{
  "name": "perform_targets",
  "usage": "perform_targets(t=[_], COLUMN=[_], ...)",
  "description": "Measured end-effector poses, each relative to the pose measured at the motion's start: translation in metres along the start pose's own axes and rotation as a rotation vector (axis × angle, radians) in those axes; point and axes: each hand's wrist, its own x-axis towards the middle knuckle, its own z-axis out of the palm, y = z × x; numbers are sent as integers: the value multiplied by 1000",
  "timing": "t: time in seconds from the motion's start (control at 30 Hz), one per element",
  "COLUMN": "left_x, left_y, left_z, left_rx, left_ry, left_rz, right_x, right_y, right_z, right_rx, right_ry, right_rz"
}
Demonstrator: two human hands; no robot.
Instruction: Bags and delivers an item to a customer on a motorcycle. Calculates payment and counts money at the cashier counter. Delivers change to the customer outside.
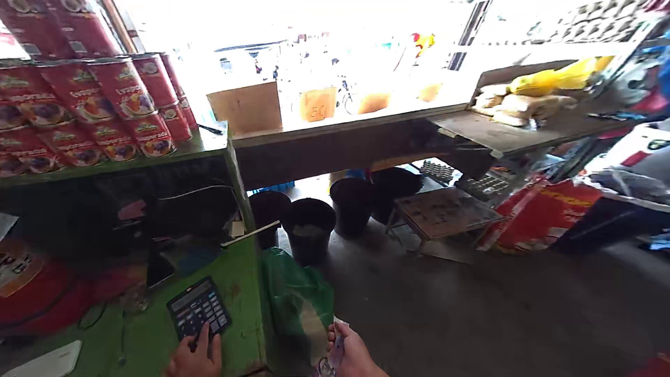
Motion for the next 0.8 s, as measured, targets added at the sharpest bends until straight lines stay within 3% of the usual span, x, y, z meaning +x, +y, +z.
perform_targets(t=[0.8], left_x=[-3], left_y=[-1], left_z=[7], left_rx=[9], left_ry=[27], left_rz=[7], right_x=[-13], right_y=[-5], right_z=[-27], right_rx=[34], right_ry=[28], right_rz=[-19])
